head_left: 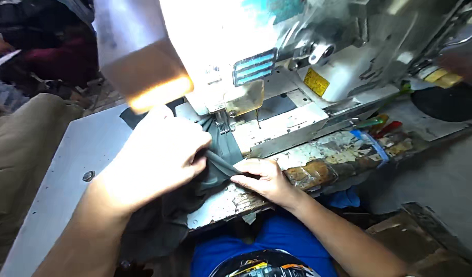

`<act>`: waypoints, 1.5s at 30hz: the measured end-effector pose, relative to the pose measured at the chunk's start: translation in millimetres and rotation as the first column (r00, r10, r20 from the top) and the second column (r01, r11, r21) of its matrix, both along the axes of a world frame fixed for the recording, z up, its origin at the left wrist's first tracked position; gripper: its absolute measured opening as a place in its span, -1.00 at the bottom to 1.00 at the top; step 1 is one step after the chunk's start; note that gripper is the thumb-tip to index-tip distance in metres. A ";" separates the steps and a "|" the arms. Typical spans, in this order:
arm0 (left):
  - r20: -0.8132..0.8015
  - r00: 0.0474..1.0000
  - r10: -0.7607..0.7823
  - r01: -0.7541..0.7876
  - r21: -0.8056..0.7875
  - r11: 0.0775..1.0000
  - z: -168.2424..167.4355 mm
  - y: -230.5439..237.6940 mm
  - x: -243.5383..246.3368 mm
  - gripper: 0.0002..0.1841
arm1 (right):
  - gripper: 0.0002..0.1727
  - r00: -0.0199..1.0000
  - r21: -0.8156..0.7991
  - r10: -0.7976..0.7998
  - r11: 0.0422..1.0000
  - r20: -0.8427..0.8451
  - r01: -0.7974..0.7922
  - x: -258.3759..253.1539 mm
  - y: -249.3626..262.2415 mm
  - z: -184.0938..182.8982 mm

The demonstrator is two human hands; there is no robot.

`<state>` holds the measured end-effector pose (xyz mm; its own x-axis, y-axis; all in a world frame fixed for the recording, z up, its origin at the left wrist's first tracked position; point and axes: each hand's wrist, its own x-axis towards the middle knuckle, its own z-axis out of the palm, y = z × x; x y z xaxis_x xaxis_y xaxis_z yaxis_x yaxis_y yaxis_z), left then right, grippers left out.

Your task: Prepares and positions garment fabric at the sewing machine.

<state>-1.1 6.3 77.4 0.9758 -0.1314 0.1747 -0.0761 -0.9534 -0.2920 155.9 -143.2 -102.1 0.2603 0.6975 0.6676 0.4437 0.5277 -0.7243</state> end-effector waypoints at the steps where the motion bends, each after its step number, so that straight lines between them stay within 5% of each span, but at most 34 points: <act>1: 0.002 1.000 -0.009 0.009 0.010 1.000 2.5 -0.2 0.3 -0.73 | -0.82 1.000 -0.005 -0.002 1.000 -0.003 0.002 1.0 1.3 1.3; 45: 0.127 0.992 -0.002 0.014 -0.089 0.996 0.5 -22.8 -6.2 -0.67 | -0.81 1.000 -0.024 -0.023 0.999 -0.014 0.022 1.6 0.7 15.1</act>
